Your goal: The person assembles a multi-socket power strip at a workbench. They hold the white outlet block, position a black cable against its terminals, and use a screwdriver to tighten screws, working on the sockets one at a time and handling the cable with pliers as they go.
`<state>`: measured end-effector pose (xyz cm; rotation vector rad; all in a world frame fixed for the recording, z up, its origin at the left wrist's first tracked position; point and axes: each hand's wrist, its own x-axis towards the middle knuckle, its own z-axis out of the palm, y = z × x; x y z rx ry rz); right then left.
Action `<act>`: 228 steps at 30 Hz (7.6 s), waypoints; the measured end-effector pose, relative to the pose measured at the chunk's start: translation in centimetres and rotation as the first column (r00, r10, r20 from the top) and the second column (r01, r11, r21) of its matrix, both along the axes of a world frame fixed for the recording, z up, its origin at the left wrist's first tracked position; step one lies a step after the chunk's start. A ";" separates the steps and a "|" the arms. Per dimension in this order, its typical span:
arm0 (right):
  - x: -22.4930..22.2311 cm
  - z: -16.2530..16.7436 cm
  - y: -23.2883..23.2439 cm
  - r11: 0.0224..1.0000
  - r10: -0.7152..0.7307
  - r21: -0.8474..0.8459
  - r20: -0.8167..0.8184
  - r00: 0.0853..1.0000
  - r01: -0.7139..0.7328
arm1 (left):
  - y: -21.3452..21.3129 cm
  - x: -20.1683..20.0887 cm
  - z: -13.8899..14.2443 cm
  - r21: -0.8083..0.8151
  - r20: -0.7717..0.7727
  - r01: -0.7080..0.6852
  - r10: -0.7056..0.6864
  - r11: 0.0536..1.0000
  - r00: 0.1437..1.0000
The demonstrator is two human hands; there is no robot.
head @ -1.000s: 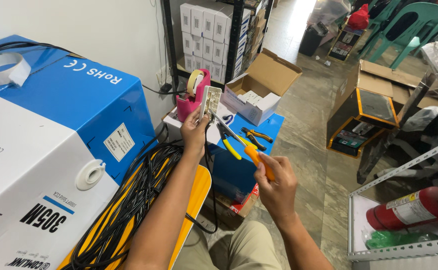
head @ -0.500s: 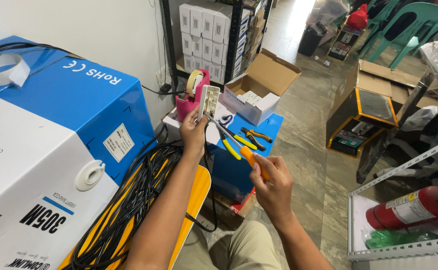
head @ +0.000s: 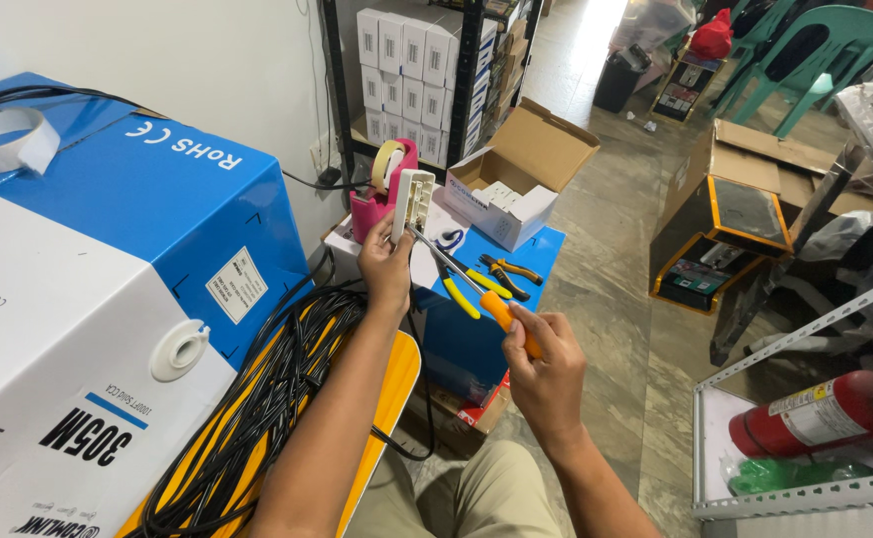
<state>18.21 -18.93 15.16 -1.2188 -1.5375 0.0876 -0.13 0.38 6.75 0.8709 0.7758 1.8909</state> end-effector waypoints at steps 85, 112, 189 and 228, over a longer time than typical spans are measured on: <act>1.7 5.7 1.1 0.999 0.021 0.025 0.445 0.896 -0.035 | 1.5 -0.6 -5.2 0.038 -0.196 -0.001 0.008 0.999 0.981; 0.6 5.9 1.0 0.996 0.056 -0.083 0.455 0.889 -0.020 | 1.7 -0.9 -6.1 0.005 -0.234 -0.019 0.020 1.000 0.972; -0.1 1.5 2.3 0.965 0.177 0.165 0.159 0.971 -0.203 | 1.3 -0.6 -5.8 -0.051 -0.168 0.036 -0.044 0.998 0.985; -0.2 1.8 2.6 0.954 0.219 0.159 0.210 0.953 -0.254 | 1.3 -0.4 -5.9 -0.028 -0.206 -0.075 0.068 0.997 0.976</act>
